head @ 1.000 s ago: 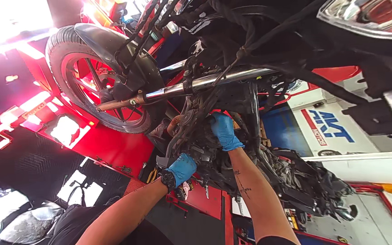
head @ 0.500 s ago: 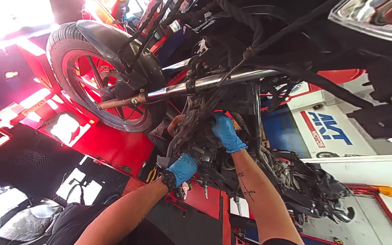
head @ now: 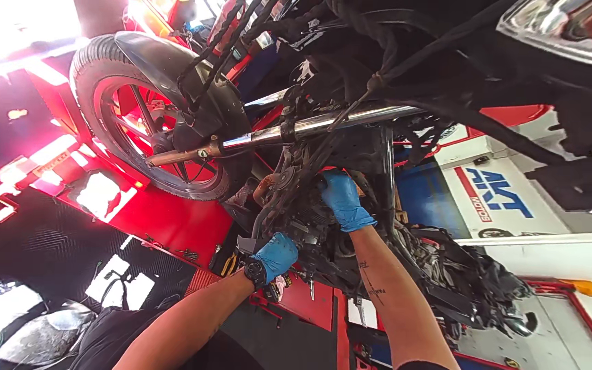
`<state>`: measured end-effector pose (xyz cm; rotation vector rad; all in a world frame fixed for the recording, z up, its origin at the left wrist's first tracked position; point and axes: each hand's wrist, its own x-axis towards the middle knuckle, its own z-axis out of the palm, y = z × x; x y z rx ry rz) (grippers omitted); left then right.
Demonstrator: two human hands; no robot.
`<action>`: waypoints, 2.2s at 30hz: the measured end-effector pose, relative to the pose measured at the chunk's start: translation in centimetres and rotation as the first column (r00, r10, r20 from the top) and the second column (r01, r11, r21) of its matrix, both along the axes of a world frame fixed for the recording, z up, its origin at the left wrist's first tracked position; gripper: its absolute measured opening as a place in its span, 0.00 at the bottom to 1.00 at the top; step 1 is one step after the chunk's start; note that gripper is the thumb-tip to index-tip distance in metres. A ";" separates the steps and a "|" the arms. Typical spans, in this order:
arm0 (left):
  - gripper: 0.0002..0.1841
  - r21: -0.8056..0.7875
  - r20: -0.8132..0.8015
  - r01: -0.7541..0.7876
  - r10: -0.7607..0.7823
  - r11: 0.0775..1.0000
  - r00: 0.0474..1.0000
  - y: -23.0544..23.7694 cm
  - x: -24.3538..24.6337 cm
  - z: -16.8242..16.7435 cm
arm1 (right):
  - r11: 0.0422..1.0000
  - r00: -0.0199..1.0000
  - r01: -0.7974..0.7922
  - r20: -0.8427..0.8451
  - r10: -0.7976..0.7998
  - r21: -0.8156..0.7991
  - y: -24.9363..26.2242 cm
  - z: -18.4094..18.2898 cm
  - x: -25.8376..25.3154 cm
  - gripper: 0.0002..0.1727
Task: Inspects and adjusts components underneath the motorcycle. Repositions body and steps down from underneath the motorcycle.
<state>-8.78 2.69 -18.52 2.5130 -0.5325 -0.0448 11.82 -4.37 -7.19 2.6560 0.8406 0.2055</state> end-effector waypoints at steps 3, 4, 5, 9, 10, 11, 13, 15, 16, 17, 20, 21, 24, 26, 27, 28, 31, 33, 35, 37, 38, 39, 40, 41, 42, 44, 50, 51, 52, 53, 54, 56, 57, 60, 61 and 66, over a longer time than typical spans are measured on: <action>0.12 -0.043 0.044 -0.029 0.030 0.999 0.999 -0.9 0.5 -1.4 | 0.999 1.000 0.014 0.021 -0.014 0.030 -0.5 -0.3 0.4 0.11; 0.13 -0.038 0.041 -0.026 0.027 0.999 0.999 -0.9 0.6 -1.4 | 0.998 1.000 -0.008 -0.019 0.009 0.062 -0.7 -0.2 0.7 0.11; 0.13 -0.034 0.039 -0.024 0.025 0.999 0.999 -0.8 0.5 -1.4 | 0.996 0.997 -0.017 -0.071 0.023 0.084 -0.8 0.0 1.0 0.13; 0.13 -0.039 0.040 -0.027 0.029 0.999 0.999 -0.8 0.5 -1.3 | 0.998 0.994 -0.010 -0.112 0.018 0.066 -0.5 0.5 1.0 0.16; 0.13 -0.036 0.036 -0.029 0.030 0.999 0.999 -0.8 0.4 -1.3 | 0.999 0.997 -0.010 -0.075 0.013 0.043 -0.3 0.4 0.8 0.15; 0.13 -0.032 0.034 -0.032 0.033 0.999 0.999 -0.8 0.4 -1.3 | 1.000 1.000 -0.010 -0.028 0.010 0.017 -0.2 0.1 0.6 0.13; 0.13 -0.025 0.034 -0.029 0.030 0.999 0.999 -0.8 0.4 -1.2 | 1.000 1.000 -0.001 0.012 0.001 0.000 -0.2 -0.2 0.5 0.12; 0.14 -0.022 0.033 -0.035 0.036 0.999 0.999 -1.4 1.0 -2.1 | 0.999 0.998 -0.016 -0.052 0.018 0.034 -0.3 0.0 0.9 0.13; 0.14 -0.007 0.052 -0.057 0.057 0.998 0.997 -2.2 1.5 -3.3 | 0.999 0.994 -0.015 -0.109 0.021 0.049 -0.3 0.2 1.2 0.15; 0.14 -0.011 0.127 -0.093 0.094 0.996 0.987 -2.9 1.7 -4.6 | 0.999 0.988 -0.009 -0.151 0.016 0.052 -0.3 0.4 1.3 0.17; 0.19 0.054 -0.022 0.003 -0.002 0.999 1.000 0.3 -0.3 0.7 | 0.999 0.990 -0.008 -0.137 0.013 0.034 0.1 0.7 0.8 0.17; 0.20 0.079 -0.177 0.109 -0.093 0.991 0.980 2.0 -0.6 3.5 | 1.000 0.995 -0.013 -0.095 0.015 0.014 0.3 0.7 0.3 0.16; 0.18 0.044 -0.154 0.101 -0.093 0.994 0.984 2.1 -0.8 3.4 | 1.000 0.999 -0.031 0.012 0.031 -0.005 -0.2 0.1 0.1 0.12; 0.14 -0.031 0.022 -0.016 0.017 0.999 1.000 0.0 -0.1 -0.1 | 0.999 0.998 -0.035 -0.042 0.036 0.018 -0.6 0.1 0.8 0.12; 0.13 -0.059 0.065 -0.040 0.043 0.997 0.997 -0.4 0.0 -0.9 | 1.000 0.995 -0.020 -0.096 0.022 0.019 -0.5 0.3 1.0 0.14; 0.14 -0.032 0.019 -0.009 0.010 0.999 1.000 0.1 -0.2 -0.1 | 1.000 0.991 -0.011 -0.134 0.012 0.014 -0.4 0.5 1.0 0.17; 0.18 0.080 -0.152 0.108 -0.095 0.991 0.984 1.8 -0.6 3.1 | 1.000 0.993 -0.028 -0.114 0.027 -0.012 -0.1 0.7 0.6 0.18; 0.15 -0.004 0.001 0.001 -0.001 1.000 1.000 0.1 0.0 0.1 | 0.998 1.000 0.001 -0.029 -0.003 -0.069 0.1 0.2 0.2 0.16; 0.12 -0.035 0.065 -0.042 0.044 0.999 0.997 -1.0 0.5 -1.6 | 0.997 1.000 0.023 0.017 -0.022 -0.073 0.0 -0.2 0.2 0.13; 0.12 -0.031 0.060 -0.039 0.041 0.999 0.997 -1.1 0.6 -1.7 | 0.999 1.000 -0.004 -0.020 0.003 -0.035 -0.2 -0.4 0.8 0.12; 0.13 -0.038 0.058 -0.039 0.041 0.999 0.997 -1.0 0.5 -1.6 | 1.000 0.998 -0.006 -0.061 0.005 -0.025 -0.2 -0.3 1.0 0.15; 0.13 -0.036 0.041 -0.027 0.028 0.999 0.999 -0.6 0.3 -1.1 | 1.000 0.995 0.004 -0.096 -0.006 -0.029 -0.1 -0.2 1.0 0.18; 0.15 -0.005 -0.009 0.013 -0.013 1.000 1.000 0.1 0.0 0.2 | 0.999 0.993 0.010 -0.113 -0.014 -0.035 0.0 -0.1 0.9 0.20; 0.18 0.054 -0.097 0.082 -0.077 0.995 0.992 1.2 -0.4 2.1 | 0.999 0.994 0.008 -0.112 -0.012 -0.038 0.2 0.0 0.6 0.22; 0.18 0.083 -0.123 0.109 -0.098 0.991 0.988 1.6 -0.5 2.7 | 0.999 0.996 0.008 -0.093 -0.012 -0.047 0.3 0.2 0.3 0.23; 0.14 -0.004 0.023 -0.005 0.005 1.000 1.000 0.1 0.0 -0.1 | 0.997 0.999 0.020 -0.032 -0.022 -0.076 0.4 0.1 -0.1 0.19; 0.12 -0.051 0.057 -0.034 0.037 0.998 0.998 -1.0 0.6 -1.6 | 0.999 0.993 -0.045 -0.104 0.047 0.018 -1.3 0.1 1.3 0.16; 0.12 -0.069 0.053 -0.036 0.040 0.997 0.998 -0.9 0.6 -1.6 | 0.997 0.990 -0.070 -0.120 0.073 0.032 -1.5 0.1 1.3 0.19; 0.12 -0.074 0.049 -0.039 0.042 0.997 0.998 -0.9 0.6 -1.6 | 0.996 0.989 -0.084 -0.119 0.088 0.034 -1.6 0.2 1.3 0.21; 0.12 -0.069 0.050 -0.042 0.046 0.997 0.998 -0.9 0.6 -1.5 | 0.996 0.990 -0.085 -0.112 0.087 0.026 -1.6 0.1 1.4 0.20; 0.12 -0.062 0.048 -0.043 0.046 0.997 0.998 -1.0 0.6 -1.5 | 0.997 0.992 -0.075 -0.105 0.076 0.016 -1.6 0.1 1.4 0.19; 0.13 -0.051 0.045 -0.044 0.047 0.998 0.998 -1.0 0.5 -1.5 | 0.999 0.994 -0.044 -0.096 0.046 0.016 -1.4 -0.2 1.5 0.17; 0.12 -0.052 0.047 -0.048 0.050 0.997 0.998 -1.0 0.5 -1.5 | 1.000 0.996 -0.028 -0.085 0.029 0.013 -1.3 -0.3 1.6 0.16; 0.12 -0.055 0.049 -0.048 0.050 0.997 0.998 -1.0 0.5 -1.5 | 1.000 0.999 0.022 -0.042 -0.022 -0.003 -0.5 -0.6 1.2 0.13; 0.13 -0.052 0.048 -0.046 0.049 0.998 0.998 -0.9 0.5 -1.5 | 0.999 0.998 0.037 -0.045 -0.037 0.005 -0.3 -0.5 0.9 0.14; 0.13 -0.052 0.051 -0.053 0.056 0.997 0.997 -1.0 0.5 -1.5 | 0.986 0.985 0.165 0.052 -0.165 -0.006 0.2 -0.5 -0.5 0.18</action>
